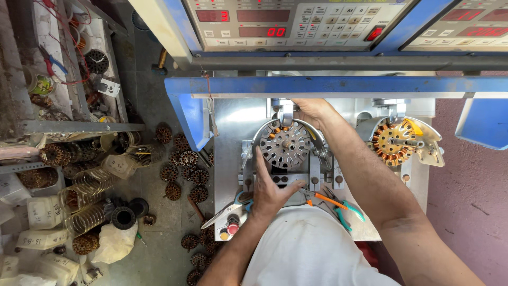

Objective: The person operates a coil winding machine, inserting small copper coils into a rotating fixture and using pliers to adjust and secure them. The person repeatedly loads coils, rotates the fixture, and uses tools to align components while the machine cycles.

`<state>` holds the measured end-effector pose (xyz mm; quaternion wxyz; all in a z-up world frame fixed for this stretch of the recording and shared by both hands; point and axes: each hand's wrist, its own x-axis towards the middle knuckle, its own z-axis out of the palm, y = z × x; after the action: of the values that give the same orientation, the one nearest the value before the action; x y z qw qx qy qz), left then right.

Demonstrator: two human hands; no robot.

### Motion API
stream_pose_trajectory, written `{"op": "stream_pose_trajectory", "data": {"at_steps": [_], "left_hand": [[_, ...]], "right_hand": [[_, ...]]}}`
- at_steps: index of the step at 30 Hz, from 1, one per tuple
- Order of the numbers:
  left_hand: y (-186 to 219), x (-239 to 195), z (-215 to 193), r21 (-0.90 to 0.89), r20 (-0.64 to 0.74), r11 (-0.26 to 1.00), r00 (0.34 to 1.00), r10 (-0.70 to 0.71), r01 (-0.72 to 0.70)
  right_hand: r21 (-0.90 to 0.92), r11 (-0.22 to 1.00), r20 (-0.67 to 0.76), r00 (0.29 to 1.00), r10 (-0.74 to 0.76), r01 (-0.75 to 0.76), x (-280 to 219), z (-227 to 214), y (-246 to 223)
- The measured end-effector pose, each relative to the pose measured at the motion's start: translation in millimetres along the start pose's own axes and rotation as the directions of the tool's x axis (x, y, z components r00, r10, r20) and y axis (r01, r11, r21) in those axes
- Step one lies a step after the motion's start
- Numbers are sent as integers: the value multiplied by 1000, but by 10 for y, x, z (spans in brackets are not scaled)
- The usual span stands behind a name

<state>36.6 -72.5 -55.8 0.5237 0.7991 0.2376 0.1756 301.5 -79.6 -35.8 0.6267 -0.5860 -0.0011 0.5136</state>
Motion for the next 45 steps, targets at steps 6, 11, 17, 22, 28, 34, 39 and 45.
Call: {"op": "stream_pose_trajectory", "data": {"at_steps": [6,11,17,22,28,34,39,45], "left_hand": [[79,318,289,-221,-123,974,989,-79,50],[-67,303,259,-219,-64,975,997,-42,27],[-108,276,247,-148,-72,989,997,-8,-3],[-77,296,231,-138,-77,990,997,-27,16],[34,302,210,-241,-24,969,997,-68,60],[64,156,-30,-222,52,962,987,-149,157],[23,-251,-324,-37,68,984,983,-171,174],[17,-602,-486,31,75,945,942,-327,325]], "right_hand": [[30,999,87,996,-21,18,-26,34,-57],[-70,998,4,1000,3,-3,-63,84,-72],[-60,998,39,999,1,2,-76,92,-55],[-83,997,57,998,5,0,-109,78,-126],[-98,991,1,996,-90,90,-59,50,-35],[-335,942,-248,965,-83,-5,-274,-138,111],[-580,810,-263,920,-290,89,-867,-174,131],[-840,288,215,770,-600,460,-1157,53,80]]}}
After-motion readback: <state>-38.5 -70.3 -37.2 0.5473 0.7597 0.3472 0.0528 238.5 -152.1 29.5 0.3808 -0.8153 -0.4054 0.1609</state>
